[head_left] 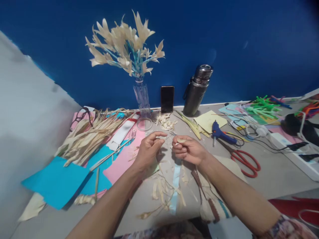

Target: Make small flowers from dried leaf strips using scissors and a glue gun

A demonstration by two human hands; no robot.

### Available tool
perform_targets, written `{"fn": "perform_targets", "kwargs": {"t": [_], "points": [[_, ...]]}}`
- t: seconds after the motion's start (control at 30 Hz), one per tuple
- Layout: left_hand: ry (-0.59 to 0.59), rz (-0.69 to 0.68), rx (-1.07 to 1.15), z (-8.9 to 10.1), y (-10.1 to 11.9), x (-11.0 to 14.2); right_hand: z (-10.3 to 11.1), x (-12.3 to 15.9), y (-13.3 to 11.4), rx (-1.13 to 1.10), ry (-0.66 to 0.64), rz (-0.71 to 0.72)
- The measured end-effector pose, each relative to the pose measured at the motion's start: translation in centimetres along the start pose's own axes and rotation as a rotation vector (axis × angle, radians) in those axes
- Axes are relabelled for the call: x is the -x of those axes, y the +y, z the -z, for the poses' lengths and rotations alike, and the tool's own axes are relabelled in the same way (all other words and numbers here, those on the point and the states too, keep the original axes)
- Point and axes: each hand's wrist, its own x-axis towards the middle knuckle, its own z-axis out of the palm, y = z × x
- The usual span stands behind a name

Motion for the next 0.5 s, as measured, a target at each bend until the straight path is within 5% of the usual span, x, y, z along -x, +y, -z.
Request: {"fn": "perform_targets", "kwargs": {"t": [0.23, 0.5], "points": [[-0.075, -0.328, -0.341, -0.7, 1.2, 0.9, -0.3, -0.7, 1.5, 0.011, 0.038, -0.083], [-0.101, -0.343, -0.401, -0.9, 1.5, 0.9, -0.5, -0.7, 1.8, 0.042, 0.017, -0.102]]}}
